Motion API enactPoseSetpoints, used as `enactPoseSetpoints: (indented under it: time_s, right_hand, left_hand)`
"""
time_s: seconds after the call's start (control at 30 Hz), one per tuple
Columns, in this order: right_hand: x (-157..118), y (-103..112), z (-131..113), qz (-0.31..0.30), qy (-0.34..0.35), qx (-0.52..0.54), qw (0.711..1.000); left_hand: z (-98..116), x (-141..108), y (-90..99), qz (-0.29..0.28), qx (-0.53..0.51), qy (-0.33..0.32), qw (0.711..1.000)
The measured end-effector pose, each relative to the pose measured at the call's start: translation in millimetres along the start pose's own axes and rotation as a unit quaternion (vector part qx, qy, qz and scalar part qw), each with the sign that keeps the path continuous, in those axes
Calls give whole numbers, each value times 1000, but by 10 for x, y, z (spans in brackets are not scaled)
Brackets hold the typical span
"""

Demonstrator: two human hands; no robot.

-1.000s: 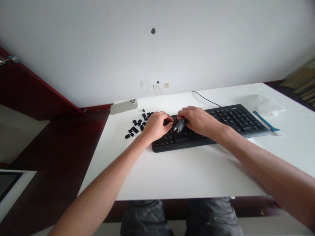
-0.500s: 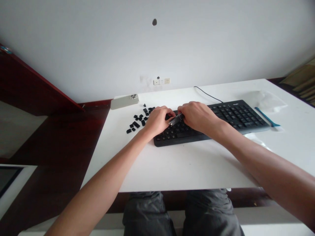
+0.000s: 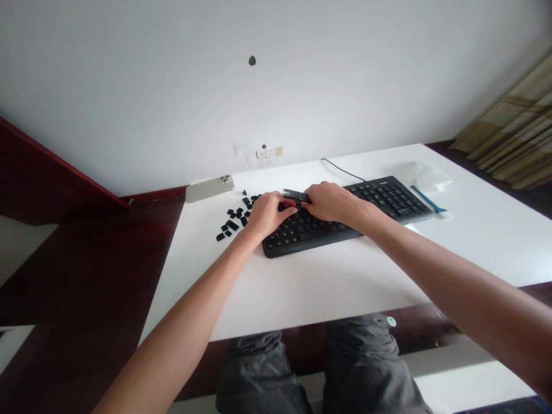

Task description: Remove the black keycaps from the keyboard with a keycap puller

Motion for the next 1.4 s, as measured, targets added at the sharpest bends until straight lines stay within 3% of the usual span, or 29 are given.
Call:
enactPoseSetpoints:
  time_s: [0.13, 0.3, 0.4, 0.5, 0.57, 0.83, 1.13, 1.27, 1.4]
  right_hand:
    - [-38, -68, 31, -1, 7, -31, 1000]
    - [-143, 61, 138, 54, 9, 51, 997]
    - [-145, 101, 162, 41, 69, 130, 988]
    - [-105, 172, 215, 48, 143, 246, 957]
    - [-74, 156, 274, 50, 162, 258, 951]
    - [-185, -42, 497, 84, 131, 278, 948]
    - [-170, -41, 338, 121, 153, 258, 946]
    - [-171, -27, 385, 138, 111, 254, 951]
    - [-167, 22, 507, 161, 70, 273, 946]
  left_hand:
    - [43, 0, 4, -1, 0, -28, 1000]
    - [47, -6, 28, 1, 1, -42, 999]
    - [59, -13, 23, 0, -11, -53, 999]
    - [76, -16, 22, 4, -4, -57, 998]
    - [82, -13, 17, 2, 0, -55, 998]
    - [95, -8, 18, -8, 28, -57, 998]
    - [149, 0, 34, -15, 61, -69, 996]
    - [208, -8, 39, -8, 92, -75, 993]
    - [246, -25, 60, 6, 61, -85, 994]
Point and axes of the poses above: each hand's wrist, its own x-axis towards the middle knuckle, its own y-axis out of the back of the hand, z = x × y, the point moved 10 cm from there along x, towards the middle knuckle, and after that the axes turned 8 degrees about -z, right-handed, at the moved point
